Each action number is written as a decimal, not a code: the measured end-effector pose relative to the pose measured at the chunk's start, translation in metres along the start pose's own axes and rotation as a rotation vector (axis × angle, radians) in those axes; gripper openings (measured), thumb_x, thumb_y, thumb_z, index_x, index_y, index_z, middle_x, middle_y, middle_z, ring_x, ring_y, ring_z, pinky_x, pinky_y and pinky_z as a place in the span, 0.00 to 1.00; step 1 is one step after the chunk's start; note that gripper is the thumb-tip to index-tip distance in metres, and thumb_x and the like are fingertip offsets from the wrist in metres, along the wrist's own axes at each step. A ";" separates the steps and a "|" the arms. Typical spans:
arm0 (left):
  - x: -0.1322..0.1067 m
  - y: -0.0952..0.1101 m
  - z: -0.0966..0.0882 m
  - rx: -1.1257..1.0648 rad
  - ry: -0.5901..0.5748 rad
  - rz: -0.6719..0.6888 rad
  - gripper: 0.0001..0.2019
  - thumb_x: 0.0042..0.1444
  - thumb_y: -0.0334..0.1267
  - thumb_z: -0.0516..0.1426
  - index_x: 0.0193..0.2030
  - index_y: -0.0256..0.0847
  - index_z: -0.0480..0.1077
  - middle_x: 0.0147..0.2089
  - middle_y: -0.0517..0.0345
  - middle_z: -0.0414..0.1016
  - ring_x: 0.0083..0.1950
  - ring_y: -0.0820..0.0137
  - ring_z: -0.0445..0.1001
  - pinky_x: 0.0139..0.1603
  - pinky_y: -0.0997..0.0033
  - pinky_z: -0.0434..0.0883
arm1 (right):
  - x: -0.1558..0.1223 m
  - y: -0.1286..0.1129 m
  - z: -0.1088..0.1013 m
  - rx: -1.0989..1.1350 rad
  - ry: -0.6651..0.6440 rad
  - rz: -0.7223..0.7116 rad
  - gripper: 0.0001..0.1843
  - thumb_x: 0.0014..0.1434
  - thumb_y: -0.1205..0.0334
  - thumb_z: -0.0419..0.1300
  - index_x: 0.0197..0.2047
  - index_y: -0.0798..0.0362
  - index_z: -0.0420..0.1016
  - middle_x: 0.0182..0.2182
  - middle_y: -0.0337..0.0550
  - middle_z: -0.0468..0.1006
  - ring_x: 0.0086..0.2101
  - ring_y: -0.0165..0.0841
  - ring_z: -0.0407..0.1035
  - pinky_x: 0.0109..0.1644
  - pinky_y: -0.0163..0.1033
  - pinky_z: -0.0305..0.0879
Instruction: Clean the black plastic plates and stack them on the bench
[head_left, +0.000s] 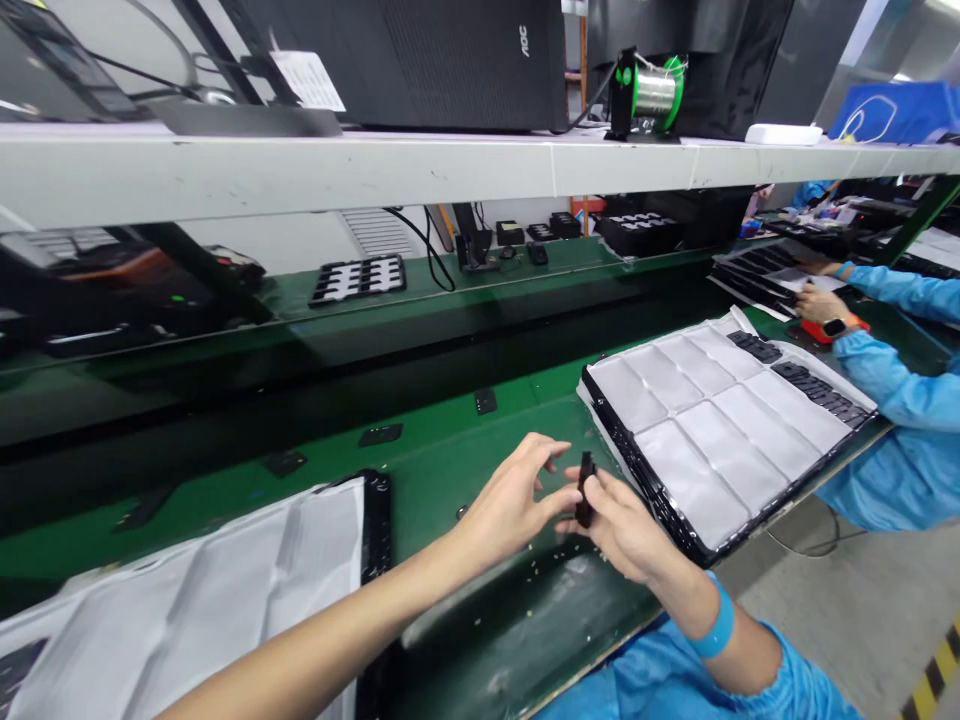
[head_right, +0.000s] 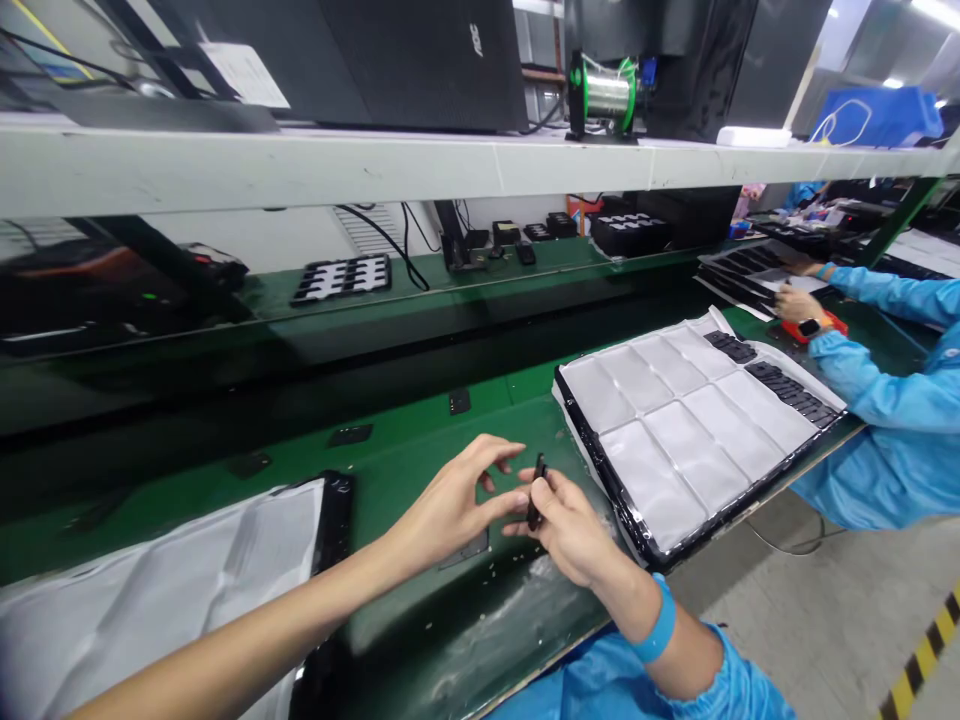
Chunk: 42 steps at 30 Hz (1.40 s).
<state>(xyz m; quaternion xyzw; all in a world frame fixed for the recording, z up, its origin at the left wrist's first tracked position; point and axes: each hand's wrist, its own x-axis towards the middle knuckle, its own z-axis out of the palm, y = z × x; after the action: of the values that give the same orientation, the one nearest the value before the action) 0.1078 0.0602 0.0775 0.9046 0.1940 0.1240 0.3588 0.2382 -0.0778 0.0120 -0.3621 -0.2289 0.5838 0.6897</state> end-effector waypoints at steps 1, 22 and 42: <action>0.002 0.003 0.001 -0.043 -0.014 -0.017 0.22 0.63 0.42 0.67 0.62 0.45 0.73 0.57 0.49 0.75 0.54 0.58 0.78 0.52 0.59 0.79 | -0.001 -0.003 0.002 0.019 0.023 -0.030 0.29 0.63 0.37 0.73 0.56 0.47 0.75 0.46 0.44 0.82 0.48 0.40 0.79 0.57 0.50 0.76; -0.025 -0.026 -0.017 0.315 -0.252 -0.104 0.30 0.56 0.45 0.75 0.61 0.34 0.76 0.56 0.41 0.80 0.57 0.48 0.81 0.56 0.54 0.76 | -0.043 -0.013 0.000 -0.107 0.243 -0.258 0.20 0.71 0.46 0.68 0.61 0.44 0.82 0.54 0.50 0.87 0.60 0.49 0.80 0.72 0.70 0.66; -0.048 -0.069 -0.005 0.460 -0.489 -0.033 0.12 0.61 0.30 0.68 0.48 0.41 0.73 0.46 0.50 0.84 0.48 0.58 0.82 0.46 0.66 0.71 | -0.032 0.024 -0.004 -0.105 0.215 0.067 0.19 0.59 0.44 0.72 0.44 0.50 0.80 0.25 0.31 0.62 0.24 0.28 0.56 0.28 0.35 0.59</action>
<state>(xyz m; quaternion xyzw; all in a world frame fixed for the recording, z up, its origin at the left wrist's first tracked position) 0.0453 0.0883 0.0286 0.9615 0.1398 -0.1497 0.1831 0.2189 -0.1086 -0.0057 -0.4654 -0.1716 0.5517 0.6705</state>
